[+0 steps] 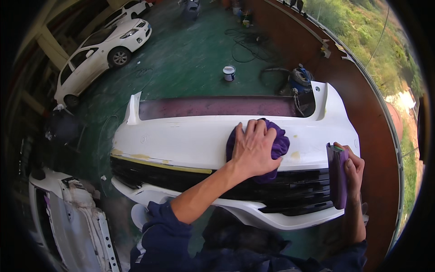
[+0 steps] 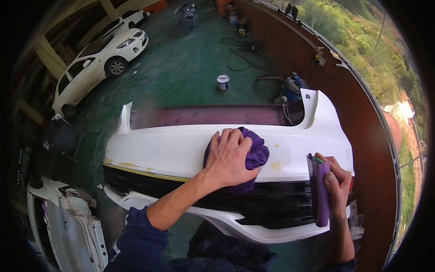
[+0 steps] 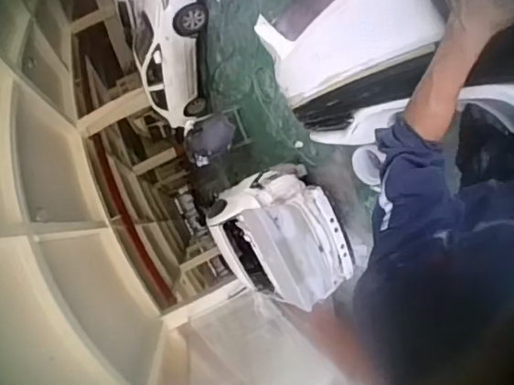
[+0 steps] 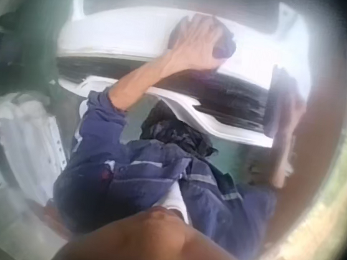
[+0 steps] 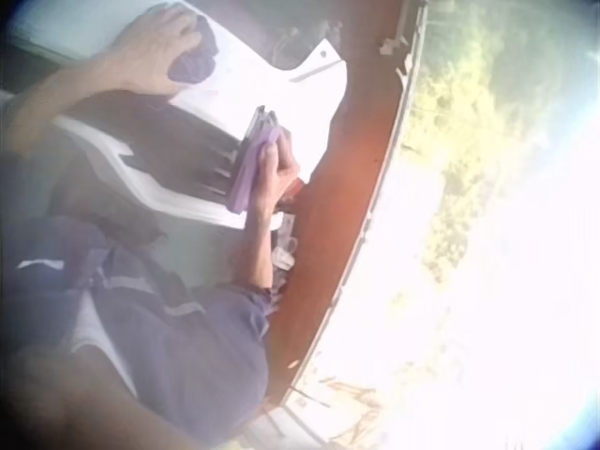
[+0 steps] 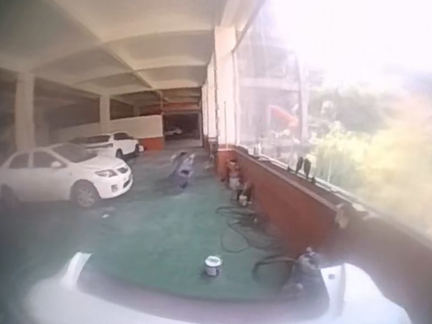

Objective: The person sands a white car bumper with a green sanding block while wiping the surface with a purple cloth. The person moves along the bumper, alternating between sanding and wiping to remove residue.

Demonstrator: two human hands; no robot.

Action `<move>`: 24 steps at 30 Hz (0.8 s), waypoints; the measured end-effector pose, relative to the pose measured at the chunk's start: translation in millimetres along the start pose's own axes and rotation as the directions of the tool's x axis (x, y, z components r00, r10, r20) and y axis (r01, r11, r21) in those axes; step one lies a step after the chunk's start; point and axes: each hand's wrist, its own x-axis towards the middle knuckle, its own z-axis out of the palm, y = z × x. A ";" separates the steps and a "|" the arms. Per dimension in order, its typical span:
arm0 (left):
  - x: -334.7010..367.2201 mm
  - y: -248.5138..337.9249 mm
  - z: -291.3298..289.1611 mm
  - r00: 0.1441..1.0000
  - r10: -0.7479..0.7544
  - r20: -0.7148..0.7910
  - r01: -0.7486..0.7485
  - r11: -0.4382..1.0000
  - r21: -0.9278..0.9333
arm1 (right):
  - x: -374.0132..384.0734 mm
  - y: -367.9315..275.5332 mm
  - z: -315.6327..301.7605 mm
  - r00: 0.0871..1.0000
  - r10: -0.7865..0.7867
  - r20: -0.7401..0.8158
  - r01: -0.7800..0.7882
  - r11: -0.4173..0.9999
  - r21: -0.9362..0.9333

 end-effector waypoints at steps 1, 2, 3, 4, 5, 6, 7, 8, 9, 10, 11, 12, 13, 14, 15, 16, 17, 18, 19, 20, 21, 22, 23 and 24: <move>-8.5 -19.0 -13.9 0.998 -0.054 0.013 0.053 0.998 0.035 | 7.2 3.2 -9.8 1.000 -0.028 0.009 0.028 0.999 -0.016; -16.8 -40.4 -22.2 0.997 -0.079 -0.025 0.081 0.993 0.091 | 12.1 1.3 -17.0 0.998 -0.057 -0.010 0.056 0.995 -0.079; -29.3 -67.5 -30.4 0.991 -0.083 -0.100 0.099 0.982 0.160 | 16.2 5.8 -25.2 0.996 -0.085 -0.011 0.083 0.989 -0.126; -40.6 -95.4 -38.7 0.980 -0.154 -0.129 0.172 0.974 0.145 | 19.4 12.6 -35.3 0.993 -0.117 -0.005 0.113 0.969 -0.219; -56.6 -133.1 -49.1 0.968 -0.221 -0.119 0.228 0.972 0.054 | 23.8 18.2 -43.0 0.988 -0.155 0.021 0.154 0.938 -0.311; -68.7 -155.4 -58.0 0.957 -0.257 -0.133 0.255 0.966 -0.032 | 29.5 26.2 -46.6 0.981 -0.180 0.071 0.193 0.890 -0.413; -79.4 -173.5 -70.8 0.943 -0.298 -0.144 0.286 0.953 -0.103 | 36.3 31.9 -47.3 0.954 -0.255 0.157 0.300 0.789 -0.537; -91.9 -193.2 -80.0 0.948 -0.305 -0.091 0.300 0.952 -0.068 | 40.5 30.4 -40.2 0.947 -0.208 0.243 0.314 0.752 -0.579; -102.3 -200.1 -88.6 0.946 -0.322 -0.045 0.321 0.947 -0.018 | 52.3 29.7 -33.9 0.882 -0.240 0.406 0.464 0.599 -0.653; -98.7 -193.2 -80.3 0.953 -0.272 -0.137 0.279 0.960 0.034 | 60.4 34.2 -36.0 0.842 -0.251 0.477 0.529 0.555 -0.641; -92.4 -183.6 -72.3 0.959 -0.242 -0.145 0.252 0.966 0.056 | 68.1 39.9 -36.0 0.804 -0.258 0.535 0.581 0.530 -0.617; -84.9 -171.2 -63.2 0.965 -0.212 -0.152 0.226 0.971 0.077 | 76.1 45.4 -36.5 0.764 -0.260 0.591 0.629 0.505 -0.591; -79.2 -156.1 -55.2 0.969 -0.186 -0.163 0.204 0.974 0.102 | 83.3 47.8 -33.0 0.726 -0.265 0.634 0.666 0.500 -0.554; -65.2 -128.9 -48.1 0.975 -0.095 -0.202 0.125 0.982 0.139 | 89.6 51.1 -29.1 0.698 -0.278 0.660 0.692 0.501 -0.521; -53.8 -106.7 -37.0 0.983 -0.028 -0.182 0.058 0.986 0.159 | 96.7 53.8 -24.5 0.656 -0.323 0.682 0.737 0.469 -0.487; -38.4 -83.7 -22.6 0.982 0.067 -0.179 -0.039 0.987 0.158 | 103.6 54.3 -17.1 0.631 -0.350 0.692 0.758 0.467 -0.455; -19.8 -59.1 -9.0 0.979 0.134 -0.156 -0.116 0.986 0.118 | 111.0 54.6 -6.5 0.603 -0.378 0.702 0.779 0.467 -0.418; -1.5 -36.2 4.3 0.961 0.222 -0.164 -0.210 0.974 0.087 | 118.4 51.4 7.7 0.588 -0.408 0.698 0.794 0.455 -0.403; 13.6 -15.7 18.2 0.947 0.282 -0.154 -0.274 0.959 0.071 | 129.1 46.5 23.6 0.553 -0.429 0.714 0.817 0.446 -0.365; 26.5 2.6 29.0 0.930 0.345 -0.125 -0.332 0.937 0.111 | 137.9 47.5 37.5 0.522 -0.465 0.715 0.835 0.451 -0.316; 36.1 17.0 36.3 0.923 0.375 -0.092 -0.357 0.919 0.164 | 145.7 53.1 43.4 0.487 -0.502 0.715 0.853 0.451 -0.264; 40.4 21.4 36.7 0.935 0.350 -0.067 -0.332 0.924 0.188 | 144.9 59.6 35.1 0.468 -0.512 0.720 0.866 0.429 -0.257; 41.6 21.1 35.3 0.946 0.321 -0.043 -0.306 0.928 0.212 | 142.7 63.8 19.3 0.461 -0.471 0.752 0.865 0.427 -0.262; 31.0 14.2 33.4 0.961 0.268 -0.071 -0.245 0.942 0.230 | 139.3 67.3 4.6 0.440 -0.439 0.783 0.867 0.436 -0.243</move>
